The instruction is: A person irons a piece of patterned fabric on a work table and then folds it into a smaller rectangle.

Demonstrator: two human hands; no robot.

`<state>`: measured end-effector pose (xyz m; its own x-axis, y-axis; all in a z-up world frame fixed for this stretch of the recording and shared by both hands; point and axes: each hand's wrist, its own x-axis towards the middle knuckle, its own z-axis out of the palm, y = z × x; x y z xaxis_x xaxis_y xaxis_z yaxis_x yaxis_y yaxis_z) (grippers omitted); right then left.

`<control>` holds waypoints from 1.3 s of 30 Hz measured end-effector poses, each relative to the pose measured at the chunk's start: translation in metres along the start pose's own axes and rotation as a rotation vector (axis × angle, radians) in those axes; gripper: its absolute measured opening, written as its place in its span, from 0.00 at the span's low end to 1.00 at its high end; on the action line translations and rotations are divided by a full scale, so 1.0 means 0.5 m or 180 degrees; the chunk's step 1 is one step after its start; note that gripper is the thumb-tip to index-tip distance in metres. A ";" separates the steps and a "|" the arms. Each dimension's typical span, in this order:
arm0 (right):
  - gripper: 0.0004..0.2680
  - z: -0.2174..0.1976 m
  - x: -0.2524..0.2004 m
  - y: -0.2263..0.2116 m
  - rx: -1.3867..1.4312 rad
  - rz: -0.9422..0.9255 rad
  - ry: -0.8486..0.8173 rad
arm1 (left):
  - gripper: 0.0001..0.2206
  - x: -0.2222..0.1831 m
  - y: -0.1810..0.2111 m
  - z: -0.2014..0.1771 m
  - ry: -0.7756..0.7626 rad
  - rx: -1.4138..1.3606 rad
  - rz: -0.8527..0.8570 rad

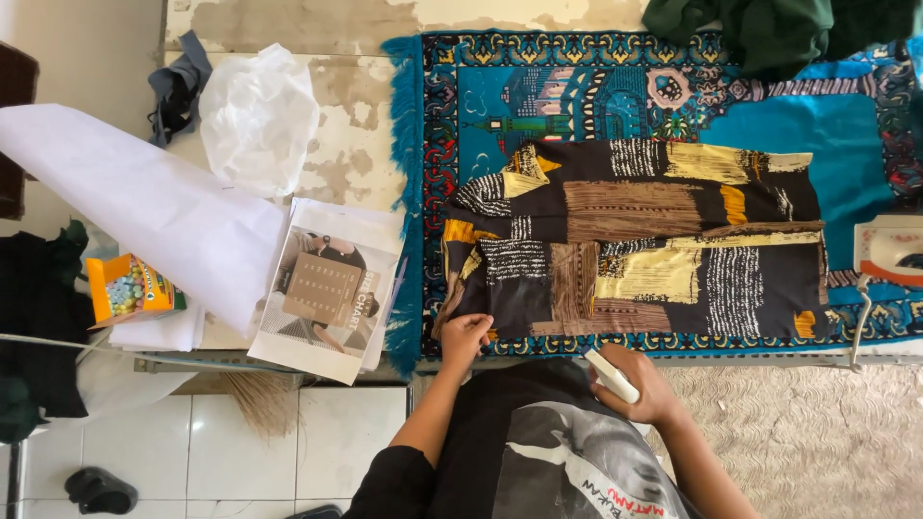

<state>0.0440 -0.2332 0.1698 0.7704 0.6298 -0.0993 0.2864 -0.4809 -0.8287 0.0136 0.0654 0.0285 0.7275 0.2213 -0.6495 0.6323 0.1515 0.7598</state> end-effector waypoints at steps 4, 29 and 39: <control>0.08 -0.009 -0.046 0.058 -0.0164 0.0619 0.0241 | 0.10 -0.004 0.008 0.001 0.0050 -0.0013 -0.0025; 0.22 -0.659 -0.474 0.606 -0.2316 0.2587 0.4447 | 0.09 -0.015 -0.014 0.074 0.1338 0.0601 0.0052; 0.19 -0.741 -0.445 0.731 -0.1951 0.2365 0.4364 | 0.11 -0.032 -0.008 0.118 0.1840 0.1069 -0.0238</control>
<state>0.1883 -0.7751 0.0929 0.6306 -0.6315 0.4511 -0.4337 -0.7688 -0.4700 0.0153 0.0042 0.0341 0.4777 0.7162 -0.5087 0.7920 -0.1006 0.6021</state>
